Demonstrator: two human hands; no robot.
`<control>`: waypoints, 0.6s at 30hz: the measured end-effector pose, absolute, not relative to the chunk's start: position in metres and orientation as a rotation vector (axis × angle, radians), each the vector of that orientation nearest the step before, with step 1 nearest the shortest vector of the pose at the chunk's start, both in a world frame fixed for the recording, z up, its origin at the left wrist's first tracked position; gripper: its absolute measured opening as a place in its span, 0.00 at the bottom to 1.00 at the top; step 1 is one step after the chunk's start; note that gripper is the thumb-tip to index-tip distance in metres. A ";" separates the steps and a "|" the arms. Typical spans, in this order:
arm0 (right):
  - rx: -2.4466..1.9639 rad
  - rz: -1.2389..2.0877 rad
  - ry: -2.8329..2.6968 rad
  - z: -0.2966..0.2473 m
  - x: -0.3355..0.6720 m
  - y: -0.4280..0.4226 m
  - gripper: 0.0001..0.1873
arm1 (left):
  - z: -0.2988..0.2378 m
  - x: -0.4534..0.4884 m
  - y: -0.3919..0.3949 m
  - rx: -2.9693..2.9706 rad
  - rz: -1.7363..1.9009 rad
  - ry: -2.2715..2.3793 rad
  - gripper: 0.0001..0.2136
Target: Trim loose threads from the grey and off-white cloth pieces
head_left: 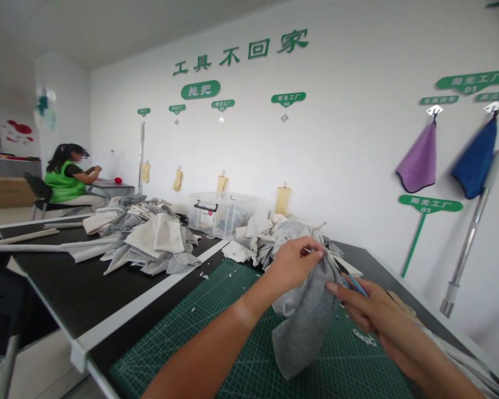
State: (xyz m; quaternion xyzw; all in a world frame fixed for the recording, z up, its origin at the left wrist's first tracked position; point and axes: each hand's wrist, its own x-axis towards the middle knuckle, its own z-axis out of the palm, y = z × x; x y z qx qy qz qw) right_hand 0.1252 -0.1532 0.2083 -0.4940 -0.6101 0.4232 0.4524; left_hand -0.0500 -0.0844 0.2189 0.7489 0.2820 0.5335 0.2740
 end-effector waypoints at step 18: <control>-1.166 1.151 -1.408 0.204 0.178 -0.125 0.34 | 0.176 -0.033 -0.066 2.061 0.623 0.590 0.17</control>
